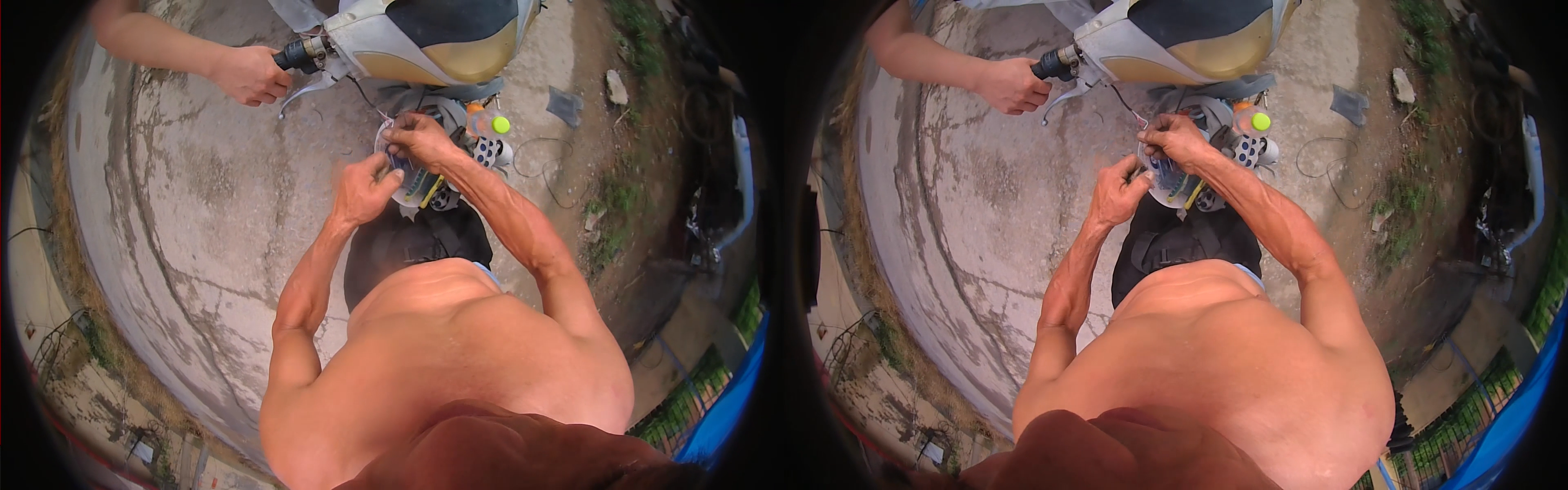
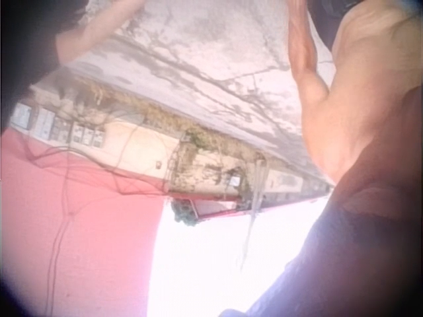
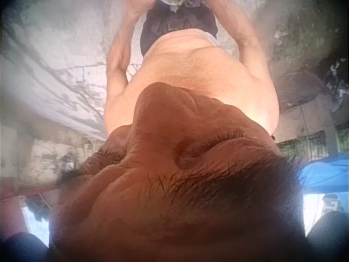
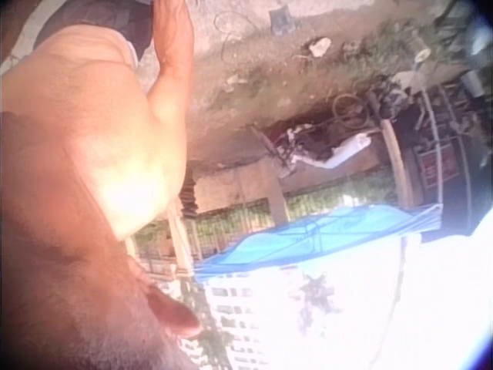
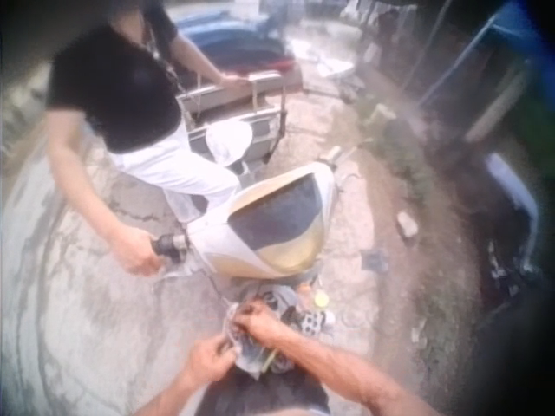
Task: The person works on the electrical wiring of a motorcycle, stripping and twisting wires together by hand and using a pair of pliers to secure connections.
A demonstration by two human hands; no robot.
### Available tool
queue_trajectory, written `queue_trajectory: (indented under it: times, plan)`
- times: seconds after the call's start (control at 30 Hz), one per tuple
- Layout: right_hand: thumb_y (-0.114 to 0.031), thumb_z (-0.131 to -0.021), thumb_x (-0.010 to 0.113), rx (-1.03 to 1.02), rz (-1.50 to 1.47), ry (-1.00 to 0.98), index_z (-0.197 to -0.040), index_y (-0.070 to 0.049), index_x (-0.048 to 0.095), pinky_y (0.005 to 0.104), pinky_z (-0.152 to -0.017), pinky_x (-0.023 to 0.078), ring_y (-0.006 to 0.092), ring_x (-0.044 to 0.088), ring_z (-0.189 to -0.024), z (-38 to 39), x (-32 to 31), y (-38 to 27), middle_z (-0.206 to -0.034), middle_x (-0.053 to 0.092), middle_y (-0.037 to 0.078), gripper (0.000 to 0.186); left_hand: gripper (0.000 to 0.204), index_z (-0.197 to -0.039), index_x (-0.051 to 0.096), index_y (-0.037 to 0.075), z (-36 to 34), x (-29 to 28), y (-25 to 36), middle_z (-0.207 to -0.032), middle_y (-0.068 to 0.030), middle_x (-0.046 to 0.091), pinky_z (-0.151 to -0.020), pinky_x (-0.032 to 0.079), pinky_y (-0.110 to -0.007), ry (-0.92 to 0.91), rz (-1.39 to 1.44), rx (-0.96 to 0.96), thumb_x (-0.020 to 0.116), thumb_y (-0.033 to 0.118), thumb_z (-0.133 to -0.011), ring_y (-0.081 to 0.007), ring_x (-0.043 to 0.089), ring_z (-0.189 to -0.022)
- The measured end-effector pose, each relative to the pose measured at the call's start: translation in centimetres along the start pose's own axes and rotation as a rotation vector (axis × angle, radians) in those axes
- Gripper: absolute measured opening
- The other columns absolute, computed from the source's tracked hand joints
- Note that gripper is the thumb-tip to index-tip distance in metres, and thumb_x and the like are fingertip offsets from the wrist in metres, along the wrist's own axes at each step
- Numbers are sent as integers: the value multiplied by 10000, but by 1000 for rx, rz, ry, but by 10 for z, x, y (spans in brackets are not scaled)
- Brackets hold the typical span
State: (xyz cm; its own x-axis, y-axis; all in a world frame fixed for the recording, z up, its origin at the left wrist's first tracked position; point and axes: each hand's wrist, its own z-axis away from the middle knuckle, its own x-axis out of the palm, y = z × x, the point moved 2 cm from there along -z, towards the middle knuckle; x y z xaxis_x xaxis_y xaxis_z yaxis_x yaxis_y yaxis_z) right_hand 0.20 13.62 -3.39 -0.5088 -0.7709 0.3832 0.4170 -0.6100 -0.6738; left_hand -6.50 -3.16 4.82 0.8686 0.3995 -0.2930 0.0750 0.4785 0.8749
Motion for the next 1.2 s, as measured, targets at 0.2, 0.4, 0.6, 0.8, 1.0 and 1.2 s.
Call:
queue_trajectory:
  times: [0.2,0.4,0.6,0.8,1.0,1.2]
  plan:
    - [-159,-959,787,-158,306,129,-1065,42,730,279,-661,551,134,671,-726,4,-19,-56,-878,729,80,235,326,-1027,642,-27,19,39,35,-730,-92,593,-652,478,-367,-94,157,112,694,274,-915,-173,561,-672]
    - [-302,-1010,737,-114,363,-18,-1154,10,743,286,-737,576,127,698,-823,15,-24,-46,-974,751,75,344,389,-1056,696,-9,-14,0,-15,-864,-170,692,-716,513,-428,61,-367,17,751,336,-885,-320,648,-753]
    - [-354,-1090,546,-127,223,-129,-1226,4,747,272,-745,527,129,681,-916,27,-24,-30,-1053,765,56,433,557,-1272,649,42,-35,45,-33,-1156,-158,691,-1075,351,-549,24,-829,242,785,367,-841,-385,583,-1189]
    - [-313,-1084,574,-175,205,-120,-1198,15,750,268,-713,519,120,664,-834,34,-28,-22,-982,749,48,390,475,-1206,689,21,-39,39,-38,-1162,-164,702,-988,455,-510,40,-623,176,788,313,-844,-376,632,-1120]
    - [-267,-1073,615,-118,198,-84,-1147,5,751,242,-670,505,120,652,-788,43,-15,-34,-926,728,38,313,410,-1191,711,-40,-39,25,-27,-1161,-183,733,-980,532,-444,132,-304,183,793,219,-884,-355,701,-1106]
    - [-288,-1051,631,-14,196,-32,-1081,-11,752,265,-616,486,110,602,-692,38,-15,-45,-851,698,27,303,376,-1294,682,-14,-46,28,-34,-1205,-113,732,-999,536,-377,56,549,-56,736,196,-987,-228,694,-1128]
